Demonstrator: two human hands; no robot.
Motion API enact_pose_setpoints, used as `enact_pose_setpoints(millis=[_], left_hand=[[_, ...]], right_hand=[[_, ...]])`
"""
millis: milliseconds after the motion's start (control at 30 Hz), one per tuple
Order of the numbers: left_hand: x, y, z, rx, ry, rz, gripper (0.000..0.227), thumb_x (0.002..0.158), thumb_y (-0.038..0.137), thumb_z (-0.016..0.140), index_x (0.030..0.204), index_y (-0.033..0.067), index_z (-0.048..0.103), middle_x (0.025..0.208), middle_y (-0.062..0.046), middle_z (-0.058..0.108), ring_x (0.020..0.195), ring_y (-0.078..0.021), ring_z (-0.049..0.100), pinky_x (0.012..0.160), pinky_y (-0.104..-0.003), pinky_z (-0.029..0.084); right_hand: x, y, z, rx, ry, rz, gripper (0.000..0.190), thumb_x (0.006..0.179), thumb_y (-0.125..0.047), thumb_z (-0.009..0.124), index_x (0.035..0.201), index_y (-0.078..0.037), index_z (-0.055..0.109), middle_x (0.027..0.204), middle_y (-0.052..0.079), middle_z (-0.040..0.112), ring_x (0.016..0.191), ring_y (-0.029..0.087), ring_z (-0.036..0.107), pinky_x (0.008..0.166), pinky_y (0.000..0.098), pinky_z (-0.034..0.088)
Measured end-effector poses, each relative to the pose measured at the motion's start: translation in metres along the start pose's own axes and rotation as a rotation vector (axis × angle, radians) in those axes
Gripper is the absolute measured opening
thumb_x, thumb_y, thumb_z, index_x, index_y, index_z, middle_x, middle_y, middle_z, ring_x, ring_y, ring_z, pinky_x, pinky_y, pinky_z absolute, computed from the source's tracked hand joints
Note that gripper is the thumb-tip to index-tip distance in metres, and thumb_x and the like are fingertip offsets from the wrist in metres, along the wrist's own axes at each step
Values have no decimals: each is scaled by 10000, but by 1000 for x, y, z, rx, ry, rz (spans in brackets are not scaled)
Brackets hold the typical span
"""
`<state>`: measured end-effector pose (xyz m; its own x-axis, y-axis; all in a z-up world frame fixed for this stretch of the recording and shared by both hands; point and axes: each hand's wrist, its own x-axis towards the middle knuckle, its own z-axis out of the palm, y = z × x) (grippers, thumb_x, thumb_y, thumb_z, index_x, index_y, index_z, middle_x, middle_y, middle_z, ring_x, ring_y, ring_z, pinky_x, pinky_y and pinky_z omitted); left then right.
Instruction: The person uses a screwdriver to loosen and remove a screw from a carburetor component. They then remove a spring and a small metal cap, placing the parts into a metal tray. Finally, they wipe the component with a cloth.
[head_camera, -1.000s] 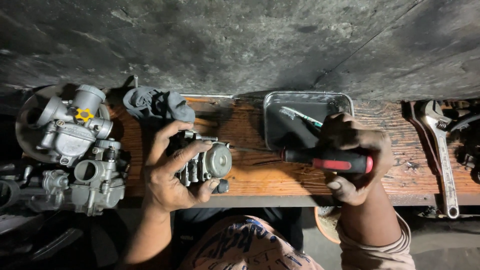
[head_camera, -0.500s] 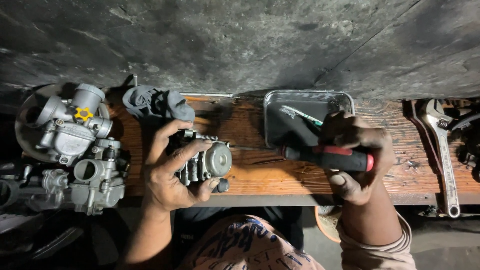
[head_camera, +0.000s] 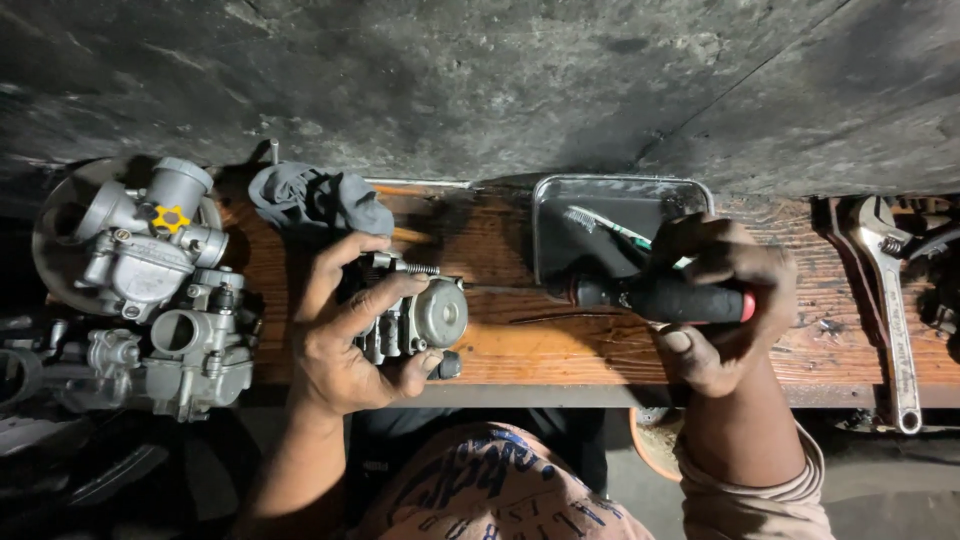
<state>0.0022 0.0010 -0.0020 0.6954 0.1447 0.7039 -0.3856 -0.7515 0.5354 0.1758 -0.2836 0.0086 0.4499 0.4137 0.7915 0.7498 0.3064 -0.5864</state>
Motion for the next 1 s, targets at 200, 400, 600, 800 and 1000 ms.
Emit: enact_pose_setpoints(millis=[200,400,600,800,1000], left_hand=[[-1,-1,0,-7,-5,7,540,855,509,642,1152,62,703,1305,-259,523,1192,-381,617,1000,-487,609],[0,0,-1,10,-12,6,555,870,536,628,1181,81,693,1309,-247,524,1182,-375,632,991,-483,614],[3,4,-4,10,-22,-1,545,868,520,633,1149,58,704,1292,-259,532,1156,-385,642,988,-480,602],[3,3,-4,-22,-25,-1,537,880,500,639,1164,50,708,1306,-264,514,1186,-392,627,1042,-488,578],[3,4,-7,10,-34,1,537,888,516,617,1155,59,714,1309,-246,524,1180,-390,633,1034,-498,582]], right_hand=[[-15,9,-9,21,9,73,387,910,-200,670,1155,-51,410,1002,96,497,817,183,520,829,397,460],[12,-11,15,-107,68,33,299,918,-270,602,1031,-92,390,773,144,636,784,282,585,780,429,533],[15,-1,11,30,77,43,377,921,-288,643,1073,-137,332,758,106,506,711,272,593,797,396,524],[12,2,12,-65,128,85,383,935,-331,633,1056,-97,356,788,94,440,664,278,554,679,403,494],[6,3,10,-229,165,161,451,944,-419,669,1091,-90,398,874,101,487,774,268,585,788,391,493]])
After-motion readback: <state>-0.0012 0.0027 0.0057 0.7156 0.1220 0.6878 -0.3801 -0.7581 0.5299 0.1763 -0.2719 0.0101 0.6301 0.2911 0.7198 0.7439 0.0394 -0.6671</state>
